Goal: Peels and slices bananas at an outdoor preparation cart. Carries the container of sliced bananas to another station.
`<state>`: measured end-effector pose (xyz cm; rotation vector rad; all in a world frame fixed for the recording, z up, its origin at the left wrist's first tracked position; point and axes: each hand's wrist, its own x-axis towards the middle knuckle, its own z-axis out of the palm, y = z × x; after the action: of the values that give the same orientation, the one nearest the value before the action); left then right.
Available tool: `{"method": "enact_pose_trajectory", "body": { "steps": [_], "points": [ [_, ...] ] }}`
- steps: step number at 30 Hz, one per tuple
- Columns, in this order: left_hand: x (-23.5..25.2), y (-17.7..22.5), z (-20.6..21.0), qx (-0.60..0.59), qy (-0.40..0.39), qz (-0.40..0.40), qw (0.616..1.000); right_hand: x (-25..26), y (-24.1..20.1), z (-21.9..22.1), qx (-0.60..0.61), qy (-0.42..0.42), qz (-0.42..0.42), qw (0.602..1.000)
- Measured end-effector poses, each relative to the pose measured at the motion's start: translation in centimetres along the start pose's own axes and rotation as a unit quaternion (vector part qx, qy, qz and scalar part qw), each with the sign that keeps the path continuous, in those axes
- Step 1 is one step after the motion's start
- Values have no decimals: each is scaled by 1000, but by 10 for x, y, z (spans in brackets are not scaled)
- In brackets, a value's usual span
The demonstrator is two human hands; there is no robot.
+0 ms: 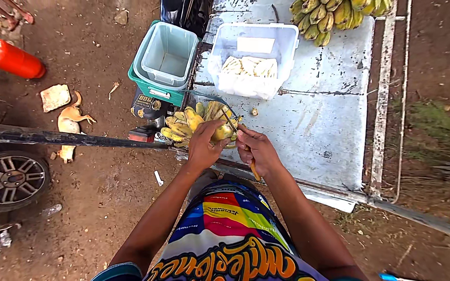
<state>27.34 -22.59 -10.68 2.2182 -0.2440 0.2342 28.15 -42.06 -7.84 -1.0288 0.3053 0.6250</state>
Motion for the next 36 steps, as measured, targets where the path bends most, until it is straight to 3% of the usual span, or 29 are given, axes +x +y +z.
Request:
{"method": "enact_pose_trajectory", "body": {
  "steps": [9,17,26,36],
  "points": [
    [0,5,-11,-58,-8,-25,998,-1,4,10,60,25,-1,998],
    [-6,3,-21,-84,-9,-31,996,-18,21,27,90,-55,15,994],
    [-8,3,-22,-99,-13,-32,994,-17,38,30,24,14,-54,998],
    [-17,-4,-36,-168,-6,-47,985,-6,36,28,107,47,-27,993]
  ]
}}
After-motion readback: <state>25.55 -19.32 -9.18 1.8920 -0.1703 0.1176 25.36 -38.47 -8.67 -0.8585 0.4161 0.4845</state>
